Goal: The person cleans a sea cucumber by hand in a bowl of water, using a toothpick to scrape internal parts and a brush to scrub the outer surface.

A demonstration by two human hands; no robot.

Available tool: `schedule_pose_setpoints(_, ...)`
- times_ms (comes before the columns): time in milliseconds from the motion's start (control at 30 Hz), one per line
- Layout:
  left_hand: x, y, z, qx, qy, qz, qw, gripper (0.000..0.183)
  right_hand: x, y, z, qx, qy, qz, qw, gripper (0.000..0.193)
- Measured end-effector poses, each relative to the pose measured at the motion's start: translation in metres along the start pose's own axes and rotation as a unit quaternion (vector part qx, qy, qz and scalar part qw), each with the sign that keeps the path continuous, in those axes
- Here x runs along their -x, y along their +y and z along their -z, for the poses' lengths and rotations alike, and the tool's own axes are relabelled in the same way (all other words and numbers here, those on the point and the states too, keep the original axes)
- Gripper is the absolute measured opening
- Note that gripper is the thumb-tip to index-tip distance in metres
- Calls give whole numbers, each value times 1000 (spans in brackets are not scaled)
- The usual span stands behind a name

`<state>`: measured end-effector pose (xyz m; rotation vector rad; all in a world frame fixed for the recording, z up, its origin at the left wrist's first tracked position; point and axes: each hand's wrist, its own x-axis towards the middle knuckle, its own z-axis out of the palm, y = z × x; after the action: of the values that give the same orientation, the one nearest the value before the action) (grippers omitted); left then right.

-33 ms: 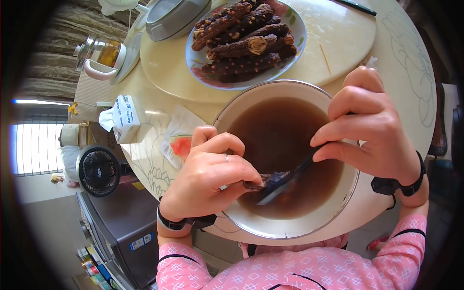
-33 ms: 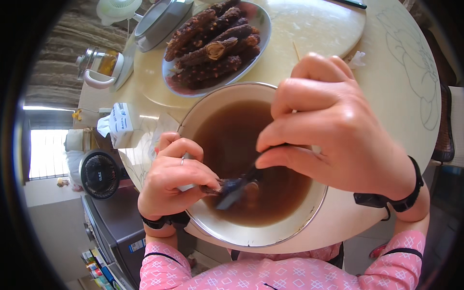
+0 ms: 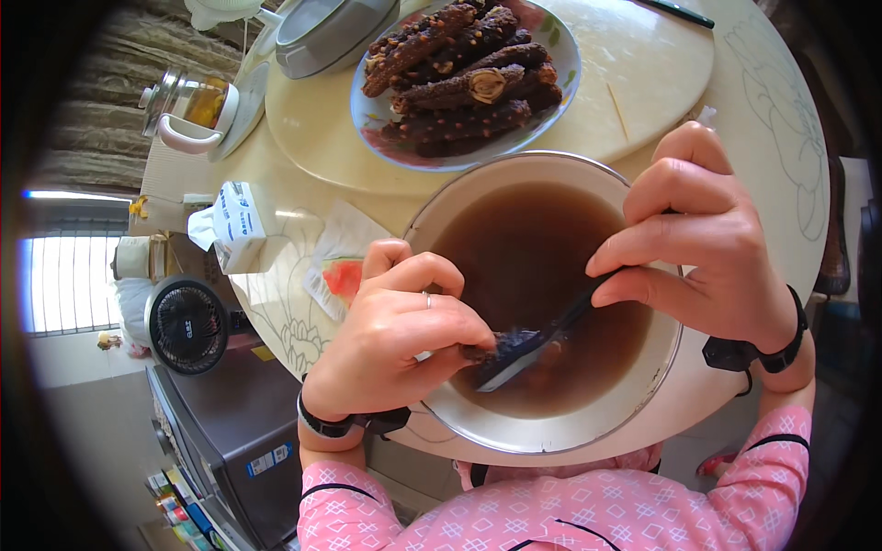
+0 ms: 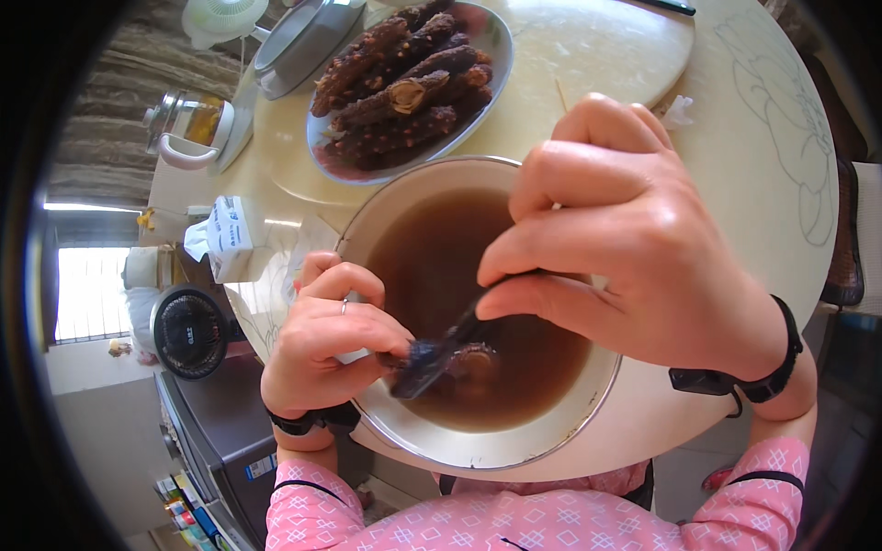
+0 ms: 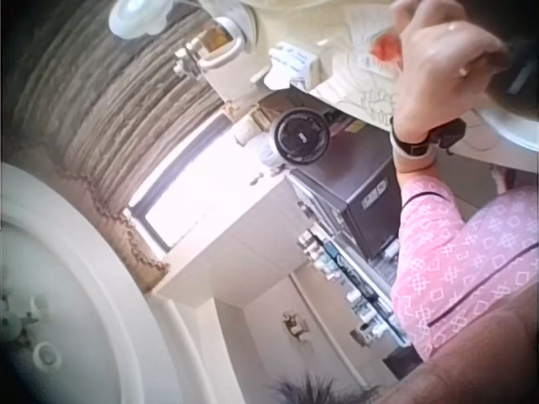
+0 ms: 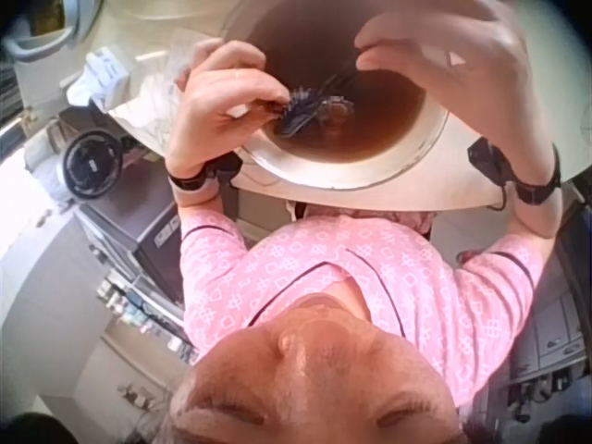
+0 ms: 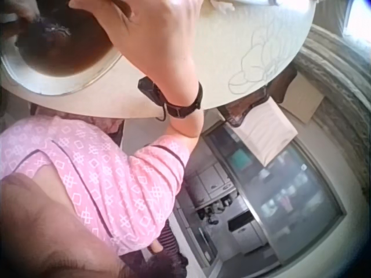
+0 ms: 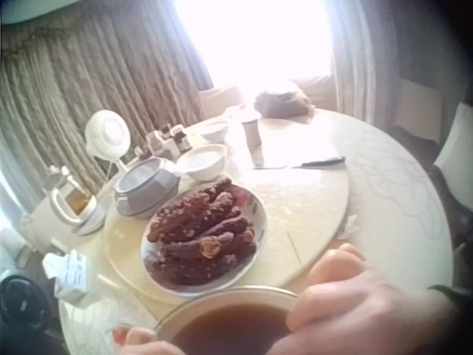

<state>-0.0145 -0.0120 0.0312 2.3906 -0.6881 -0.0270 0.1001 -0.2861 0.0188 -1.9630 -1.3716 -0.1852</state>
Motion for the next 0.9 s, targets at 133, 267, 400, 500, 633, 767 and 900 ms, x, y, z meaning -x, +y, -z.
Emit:
schedule_pose_setpoints(133,0,1,-1,-1,-5,8,1000,22,2,4,0,5,-34,1,999,26)
schedule_pose_setpoints(267,0,1,-3,0,0,5,1000,23,3,3,4,18,-36,-9,999,26)
schedule_pose_setpoints(400,-1,2,0,-2,-3,16,1000,23,1,2,0,-11,3,-20,1000,26)
schedule_pose_setpoints(500,1,0,0,-2,4,7,1000,23,3,6,16,30,-55,-19,998,27)
schedule_pose_setpoints(633,2,-2,3,14,-6,-1,1000,25,6,3,39,101,-70,-21,992,28)
schedule_pose_setpoints(767,2,-1,4,34,10,36,999,20,8,4,47,136,-49,-34,989,28)
schedule_pose_setpoints(900,1,-3,4,18,-4,53,998,20,6,4,46,170,-19,-48,984,29)
